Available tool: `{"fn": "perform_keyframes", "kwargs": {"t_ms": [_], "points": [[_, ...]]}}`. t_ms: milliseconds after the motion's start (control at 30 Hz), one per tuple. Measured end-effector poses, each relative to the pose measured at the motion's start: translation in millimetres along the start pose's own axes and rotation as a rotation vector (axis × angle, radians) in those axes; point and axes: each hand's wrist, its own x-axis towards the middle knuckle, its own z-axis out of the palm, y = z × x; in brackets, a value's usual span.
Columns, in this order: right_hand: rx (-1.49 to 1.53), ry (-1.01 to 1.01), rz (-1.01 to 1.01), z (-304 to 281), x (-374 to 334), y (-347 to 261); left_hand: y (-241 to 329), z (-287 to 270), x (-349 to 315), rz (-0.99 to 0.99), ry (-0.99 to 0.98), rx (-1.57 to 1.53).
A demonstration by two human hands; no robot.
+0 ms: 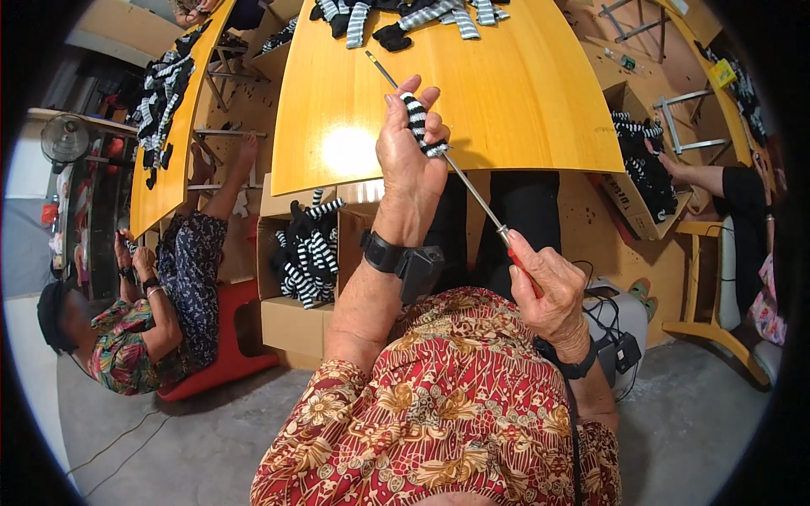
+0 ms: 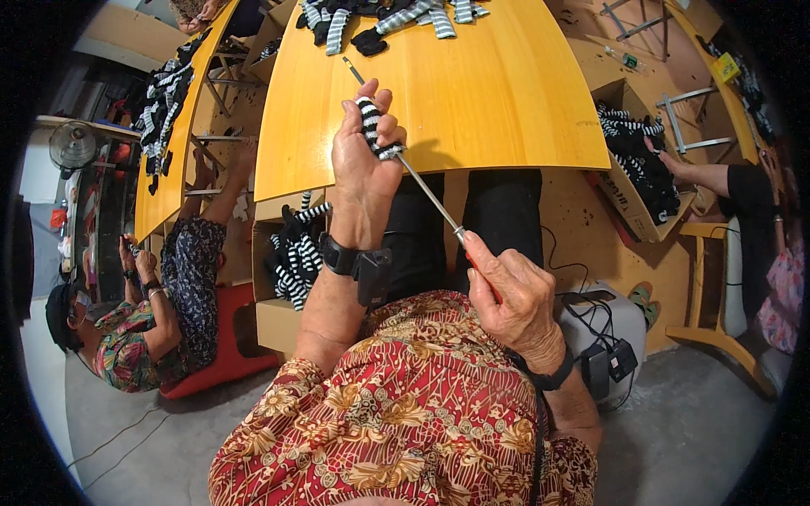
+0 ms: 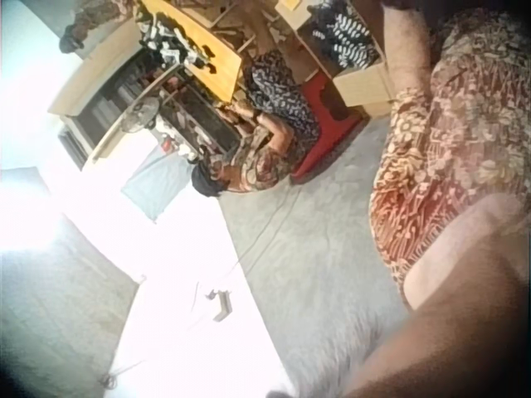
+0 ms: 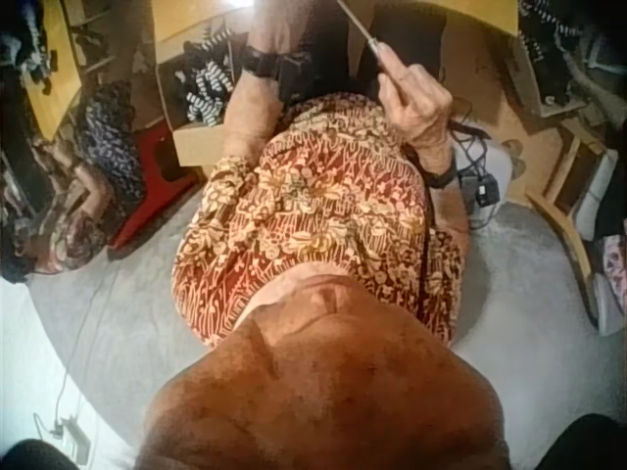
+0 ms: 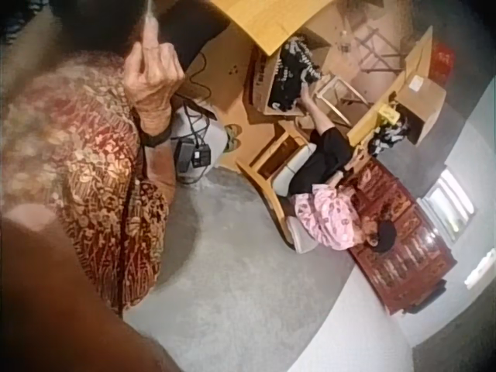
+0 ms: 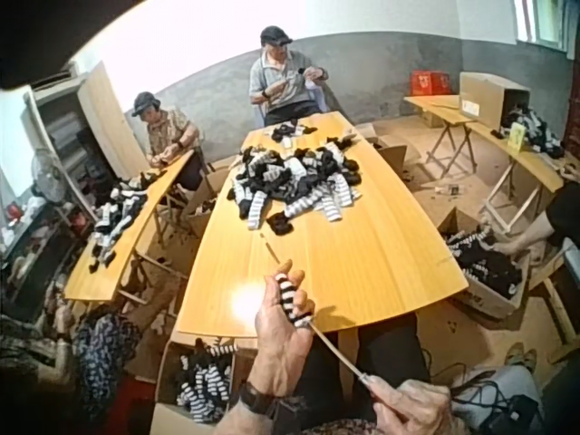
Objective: The person sits at a table and sews the toe of a black and white striped sock using a needle and thread. They repeatedly pull the thread through the fabric to close the opening, then use a red-handled tool to push the sock fabric back into shape. The person repeats this process on multiple socks.
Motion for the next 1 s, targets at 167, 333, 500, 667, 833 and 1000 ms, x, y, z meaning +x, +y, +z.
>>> {"fn": "perform_keyframes", "kwargs": {"t_ms": [167, 333, 500, 667, 833, 1000], "points": [[0.009, 0.066, -0.021, 10, 3, 2, -8, 7, -5, -0.011, -0.048, -0.048], [0.018, 0.115, -0.035, 18, 7, 0, -9, 24, -10, 0.102, -0.023, -0.015], [0.006, 0.127, -0.045, 20, 15, -7, -8, 36, -12, 0.179, -0.087, 0.030], [0.007, 0.136, -0.070, 23, 19, -7, -8, 37, -18, 0.154, -0.083, 0.065], [0.019, 0.170, -0.081, 24, 32, -9, -14, 47, -33, 0.063, -0.085, 0.074], [0.012, 0.229, -0.141, 28, 54, -4, -15, 50, -45, 0.042, -0.152, 0.177]]}}
